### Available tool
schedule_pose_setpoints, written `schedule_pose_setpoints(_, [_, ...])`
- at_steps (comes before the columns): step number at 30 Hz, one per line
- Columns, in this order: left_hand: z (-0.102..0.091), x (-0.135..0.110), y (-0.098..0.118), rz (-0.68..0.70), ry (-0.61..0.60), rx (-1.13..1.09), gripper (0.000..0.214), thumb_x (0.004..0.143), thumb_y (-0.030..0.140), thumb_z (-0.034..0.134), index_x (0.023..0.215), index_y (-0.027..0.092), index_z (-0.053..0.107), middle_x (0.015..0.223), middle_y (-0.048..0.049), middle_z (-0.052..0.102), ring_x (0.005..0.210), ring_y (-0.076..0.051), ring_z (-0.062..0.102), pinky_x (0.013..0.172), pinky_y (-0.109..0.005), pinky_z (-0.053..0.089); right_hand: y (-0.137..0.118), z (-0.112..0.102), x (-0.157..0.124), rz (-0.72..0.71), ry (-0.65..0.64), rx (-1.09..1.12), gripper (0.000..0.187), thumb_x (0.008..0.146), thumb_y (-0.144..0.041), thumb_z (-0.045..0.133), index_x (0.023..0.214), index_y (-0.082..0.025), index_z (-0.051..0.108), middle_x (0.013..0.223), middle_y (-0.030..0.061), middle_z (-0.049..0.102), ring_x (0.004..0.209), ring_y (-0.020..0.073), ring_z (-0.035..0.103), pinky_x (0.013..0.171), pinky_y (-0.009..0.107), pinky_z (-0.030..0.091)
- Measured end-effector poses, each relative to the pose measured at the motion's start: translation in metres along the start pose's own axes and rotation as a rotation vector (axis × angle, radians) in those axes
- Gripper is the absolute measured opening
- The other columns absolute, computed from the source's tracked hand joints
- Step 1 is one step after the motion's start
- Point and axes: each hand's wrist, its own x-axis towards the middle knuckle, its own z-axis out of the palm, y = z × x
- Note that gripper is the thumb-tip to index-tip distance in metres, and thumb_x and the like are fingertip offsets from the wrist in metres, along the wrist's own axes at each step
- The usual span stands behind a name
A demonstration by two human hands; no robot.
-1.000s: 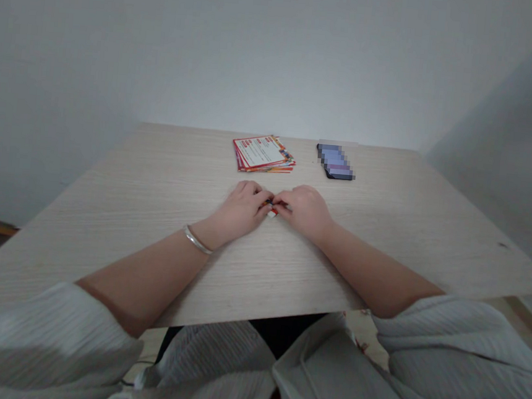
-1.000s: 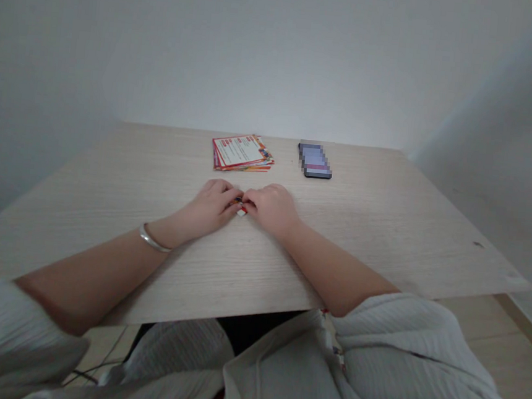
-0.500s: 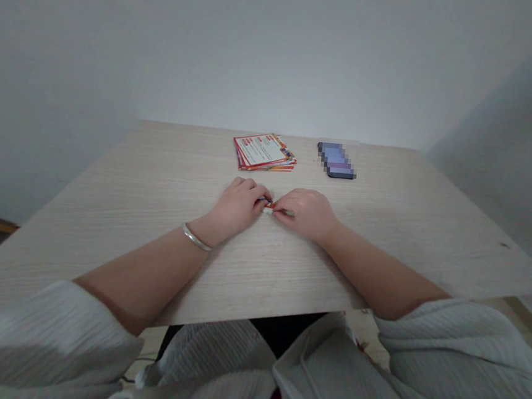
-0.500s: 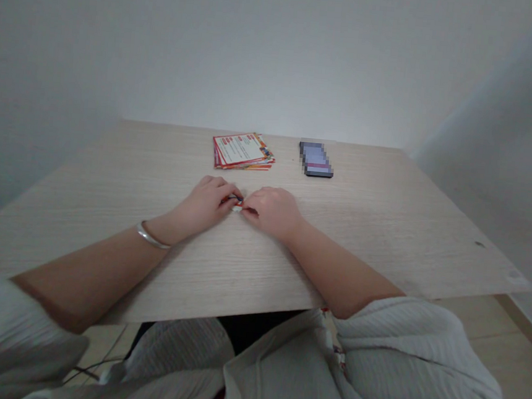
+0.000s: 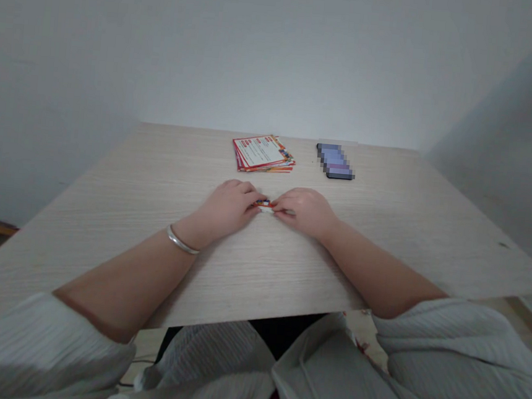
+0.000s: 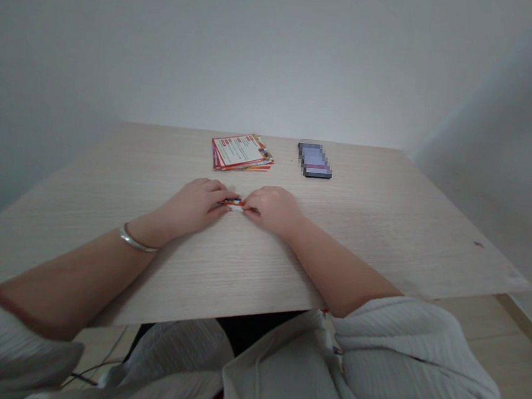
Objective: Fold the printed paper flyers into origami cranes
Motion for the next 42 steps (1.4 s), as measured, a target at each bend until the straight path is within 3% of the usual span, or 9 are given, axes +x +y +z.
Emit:
schedule_pose_setpoints(6, [0.000,0.003,-0.001,-0.056,-0.023,-0.059,0.035,0.101,0.028,0.051,0.120,0.016,0.078,0.113,-0.0145,0.074,0.108,-0.031,0.067,0.098,-0.046,0.053,-0.003,-0.001,-0.002,0.043,0.023,-0.020,0.022,0.100,-0.029,0.064,0.105,-0.018,0.083,0.111,0.0084,0.083,0.103,0.0252,0.074,0.090,0.037,0.050])
schedule_pose_setpoints(13, [0.009,0.006,-0.008,-0.033,0.021,-0.138,0.034,0.099,0.029,0.053,0.118,0.017,0.078,0.112,-0.0128,0.075,0.106,-0.029,0.066,0.101,-0.047,0.052,0.005,0.005,-0.001,0.099,0.041,0.122,0.015,0.096,-0.024,0.068,0.098,-0.021,0.082,0.112,0.0051,0.083,0.107,0.0222,0.073,0.098,0.035,0.050])
schedule_pose_setpoints(19, [0.010,0.007,-0.007,-0.033,0.027,-0.154,0.035,0.097,0.029,0.054,0.119,0.016,0.078,0.109,-0.0139,0.075,0.106,-0.030,0.066,0.100,-0.048,0.053,-0.006,-0.001,0.003,0.015,-0.011,-0.068,0.022,0.097,-0.020,0.059,0.098,-0.014,0.080,0.101,0.0132,0.079,0.101,0.0268,0.069,0.091,0.038,0.050])
schedule_pose_setpoints(26, [0.013,0.004,-0.007,-0.041,0.063,-0.160,0.029,0.095,0.026,0.055,0.115,0.017,0.076,0.111,-0.0121,0.073,0.110,-0.029,0.065,0.102,-0.046,0.053,0.009,0.009,0.000,0.009,0.088,0.149,0.016,0.095,-0.018,0.060,0.094,-0.018,0.077,0.107,0.0093,0.080,0.106,0.0237,0.069,0.101,0.039,0.049])
schedule_pose_setpoints(34, [0.008,0.003,-0.001,-0.015,0.050,-0.184,0.025,0.098,0.026,0.057,0.116,0.016,0.071,0.113,-0.0130,0.073,0.111,-0.030,0.065,0.103,-0.047,0.053,0.006,0.009,-0.001,0.174,0.117,0.161,0.024,0.097,-0.025,0.065,0.116,-0.016,0.077,0.118,0.0120,0.079,0.114,0.0258,0.068,0.102,0.039,0.049])
schedule_pose_setpoints(37, [0.007,0.003,0.002,-0.009,0.042,-0.187,0.027,0.097,0.023,0.057,0.120,0.016,0.069,0.114,-0.0136,0.073,0.112,-0.031,0.065,0.102,-0.048,0.053,0.003,0.009,0.000,0.174,0.099,0.156,0.026,0.097,-0.030,0.068,0.117,-0.017,0.077,0.117,0.0115,0.080,0.112,0.0262,0.068,0.100,0.039,0.049])
schedule_pose_setpoints(42, [0.008,0.002,0.003,-0.005,0.047,-0.227,0.027,0.098,0.027,0.059,0.119,0.014,0.069,0.113,-0.0146,0.074,0.111,-0.032,0.066,0.102,-0.049,0.053,0.001,0.009,0.000,0.189,0.104,0.188,0.022,0.095,-0.022,0.068,0.115,-0.016,0.075,0.110,0.0109,0.079,0.105,0.0247,0.068,0.095,0.037,0.049])
